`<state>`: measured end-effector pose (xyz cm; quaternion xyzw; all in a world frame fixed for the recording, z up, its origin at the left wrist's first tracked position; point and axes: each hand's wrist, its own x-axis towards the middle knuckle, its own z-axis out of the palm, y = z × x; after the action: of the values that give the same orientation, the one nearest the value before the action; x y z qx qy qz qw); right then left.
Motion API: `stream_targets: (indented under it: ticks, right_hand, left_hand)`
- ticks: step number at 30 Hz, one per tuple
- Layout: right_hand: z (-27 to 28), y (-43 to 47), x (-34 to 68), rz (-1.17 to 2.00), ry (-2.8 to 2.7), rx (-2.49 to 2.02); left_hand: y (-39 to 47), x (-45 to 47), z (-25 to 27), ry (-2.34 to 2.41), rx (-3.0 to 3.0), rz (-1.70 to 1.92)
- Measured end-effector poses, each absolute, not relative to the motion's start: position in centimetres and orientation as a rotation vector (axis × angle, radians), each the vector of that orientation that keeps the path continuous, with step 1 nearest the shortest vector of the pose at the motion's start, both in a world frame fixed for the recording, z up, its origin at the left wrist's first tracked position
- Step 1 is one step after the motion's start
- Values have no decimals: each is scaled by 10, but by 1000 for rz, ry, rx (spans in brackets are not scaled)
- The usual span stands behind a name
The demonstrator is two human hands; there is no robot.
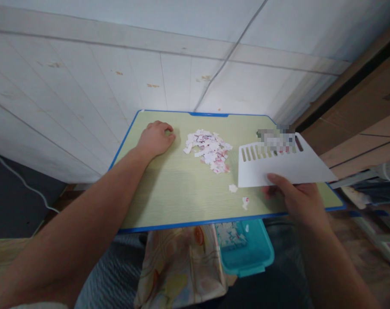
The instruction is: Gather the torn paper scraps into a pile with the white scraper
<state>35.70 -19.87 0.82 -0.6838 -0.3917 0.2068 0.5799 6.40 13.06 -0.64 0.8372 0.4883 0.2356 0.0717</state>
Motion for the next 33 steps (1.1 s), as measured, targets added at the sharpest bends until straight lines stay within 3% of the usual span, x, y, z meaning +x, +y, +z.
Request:
stream_targets:
  ticks: [33]
  right_hand:
    - [2, -216, 353, 652, -906, -1580]
  left_hand:
    - [130, 65, -6, 1463, 2511, 713]
